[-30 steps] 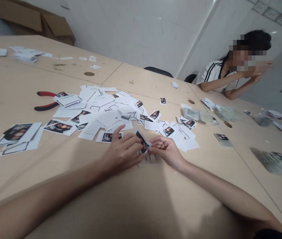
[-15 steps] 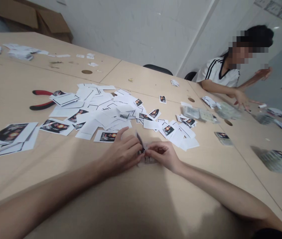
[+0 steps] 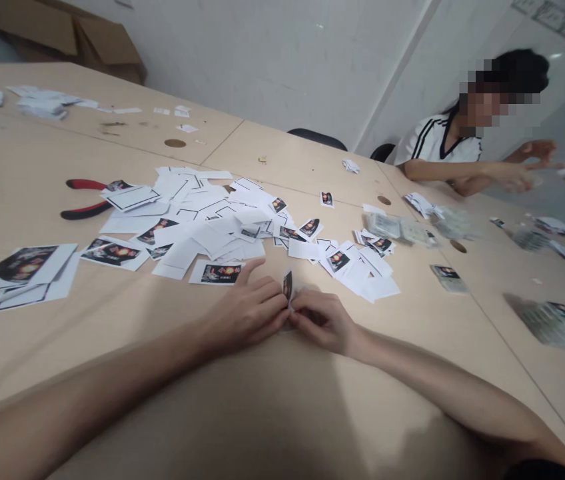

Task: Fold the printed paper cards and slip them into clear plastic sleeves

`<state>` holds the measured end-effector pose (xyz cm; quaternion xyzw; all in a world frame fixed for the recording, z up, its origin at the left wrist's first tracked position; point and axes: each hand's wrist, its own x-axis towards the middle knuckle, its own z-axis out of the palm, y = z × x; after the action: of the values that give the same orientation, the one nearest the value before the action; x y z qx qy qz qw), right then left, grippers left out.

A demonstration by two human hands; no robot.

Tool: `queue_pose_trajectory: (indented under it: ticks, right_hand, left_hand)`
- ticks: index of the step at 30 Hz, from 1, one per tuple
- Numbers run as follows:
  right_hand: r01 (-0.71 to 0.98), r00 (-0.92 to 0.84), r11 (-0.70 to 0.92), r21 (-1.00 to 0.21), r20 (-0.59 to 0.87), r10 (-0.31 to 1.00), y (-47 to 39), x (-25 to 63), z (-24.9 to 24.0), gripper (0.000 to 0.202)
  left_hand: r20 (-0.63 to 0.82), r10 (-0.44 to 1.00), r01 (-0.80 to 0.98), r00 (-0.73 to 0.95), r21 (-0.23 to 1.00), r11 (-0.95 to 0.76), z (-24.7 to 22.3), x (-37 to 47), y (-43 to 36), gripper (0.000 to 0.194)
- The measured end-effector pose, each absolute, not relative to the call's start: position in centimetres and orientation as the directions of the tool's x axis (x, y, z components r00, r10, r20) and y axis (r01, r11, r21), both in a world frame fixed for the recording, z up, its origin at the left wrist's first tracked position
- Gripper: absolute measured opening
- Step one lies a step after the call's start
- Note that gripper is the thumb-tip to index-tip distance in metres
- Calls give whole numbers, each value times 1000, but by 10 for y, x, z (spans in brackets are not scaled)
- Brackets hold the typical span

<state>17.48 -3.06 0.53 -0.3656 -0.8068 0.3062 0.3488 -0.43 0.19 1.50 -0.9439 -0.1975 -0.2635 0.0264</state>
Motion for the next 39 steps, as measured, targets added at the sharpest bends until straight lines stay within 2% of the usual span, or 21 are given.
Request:
queue_pose_trajectory:
  ticks: [4, 13, 20, 23, 27, 34, 39]
  right_hand:
    - [372, -515, 577, -727, 356, 780, -31, 174, 6, 11]
    - [379, -491, 537, -753, 329, 807, -29, 176, 5, 10]
    - [365, -462, 467, -805, 279, 842, -28, 177, 3, 8]
    - [343, -460, 421, -839, 241, 854, -27, 178, 3, 8]
    - [261, -434, 329, -908, 194, 880, -25, 180, 3, 12]
    - [24, -454, 117, -993, 93, 886, -21, 183, 2, 13]
    - [-59, -448, 53, -997, 74, 891, -19, 186, -3, 10]
  left_hand:
    - [506, 344, 377, 791, 40, -925, 15, -4, 2, 23]
    - [519, 364, 399, 773, 48, -916, 18, -4, 0, 21]
    - [623, 339, 397, 705, 50, -916, 13, -4, 1, 7]
    - [698, 262, 367, 667, -2, -930, 11, -5, 0, 13]
    - [697, 156, 303, 700, -92, -949, 11, -8, 1, 20]
    - [696, 179, 343, 695, -102, -934, 12, -7, 1, 27]
    - [697, 166, 339, 698, -117, -933, 14, -7, 0, 33]
